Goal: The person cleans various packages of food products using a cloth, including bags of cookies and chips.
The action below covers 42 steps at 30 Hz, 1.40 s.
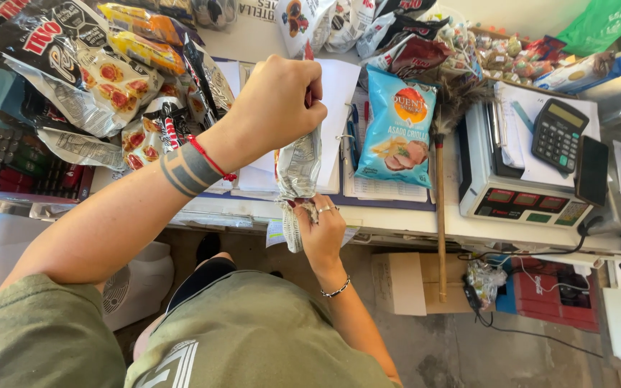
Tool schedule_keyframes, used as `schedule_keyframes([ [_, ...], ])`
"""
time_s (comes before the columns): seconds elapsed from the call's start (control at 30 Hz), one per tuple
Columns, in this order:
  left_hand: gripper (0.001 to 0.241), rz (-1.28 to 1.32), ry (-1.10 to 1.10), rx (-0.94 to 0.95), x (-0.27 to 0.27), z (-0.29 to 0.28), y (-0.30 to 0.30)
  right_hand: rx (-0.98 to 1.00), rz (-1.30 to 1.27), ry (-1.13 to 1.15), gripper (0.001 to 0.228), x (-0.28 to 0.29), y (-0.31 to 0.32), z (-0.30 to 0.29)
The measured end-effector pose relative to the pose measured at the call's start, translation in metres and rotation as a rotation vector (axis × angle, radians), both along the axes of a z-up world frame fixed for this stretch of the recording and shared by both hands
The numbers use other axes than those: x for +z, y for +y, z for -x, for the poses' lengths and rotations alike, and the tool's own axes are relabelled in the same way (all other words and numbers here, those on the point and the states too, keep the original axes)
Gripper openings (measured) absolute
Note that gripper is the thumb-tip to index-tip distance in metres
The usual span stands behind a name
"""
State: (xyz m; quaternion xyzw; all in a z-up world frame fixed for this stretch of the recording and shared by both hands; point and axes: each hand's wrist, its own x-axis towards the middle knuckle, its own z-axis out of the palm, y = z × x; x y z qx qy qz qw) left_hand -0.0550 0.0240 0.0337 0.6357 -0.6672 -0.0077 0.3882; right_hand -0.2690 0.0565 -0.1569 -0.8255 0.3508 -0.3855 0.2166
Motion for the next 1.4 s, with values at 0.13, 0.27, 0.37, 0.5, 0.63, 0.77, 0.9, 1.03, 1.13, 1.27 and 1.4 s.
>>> schedule_keyframes([
  [0.13, 0.008, 0.000, 0.019, 0.004, 0.011, -0.002, 0.001, 0.101, -0.328, -0.206, 0.025, 0.021, 0.004, 0.000],
  [0.27, 0.008, 0.002, 0.030, -0.027, 0.030, 0.000, 0.009, 0.298, -0.719, -0.412, 0.035, 0.021, -0.003, 0.000],
  [0.37, 0.009, -0.017, 0.063, -0.045, 0.033, 0.004, 0.011, 0.301, -0.711, -0.400, 0.027, 0.003, -0.014, 0.000],
  [0.5, 0.008, -0.020, 0.063, -0.038, 0.030, 0.005, 0.009, 0.399, -0.842, -0.561, 0.024, 0.011, -0.018, -0.003],
  [0.63, 0.004, 0.032, 0.034, -0.030, 0.021, 0.007, 0.002, 0.338, -0.831, -0.518, 0.023, 0.018, -0.024, -0.007],
  [0.77, 0.002, 0.025, 0.046, -0.049, 0.018, 0.008, 0.000, 0.354, -0.883, -0.482, 0.027, -0.004, -0.026, -0.004],
  [0.9, 0.005, 0.026, 0.061, -0.035, 0.029, 0.001, 0.001, 0.300, -0.801, -0.453, 0.020, -0.011, -0.014, 0.000],
  [1.03, 0.006, 0.011, 0.118, -0.046, 0.030, 0.002, 0.002, 0.428, -0.873, -0.537, 0.041, -0.009, -0.010, -0.005],
  [1.13, 0.006, -0.005, 0.133, -0.059, 0.034, 0.006, 0.005, 0.423, -0.807, -0.563, 0.044, -0.014, -0.012, -0.006],
  [1.27, 0.006, 0.004, 0.112, -0.056, 0.034, 0.005, 0.004, 0.364, -0.851, -0.671, 0.026, -0.021, -0.017, -0.008],
  [1.4, 0.007, 0.007, 0.141, -0.034, 0.034, 0.006, 0.004, 0.360, -0.775, -0.606, 0.030, 0.011, -0.013, -0.007],
])
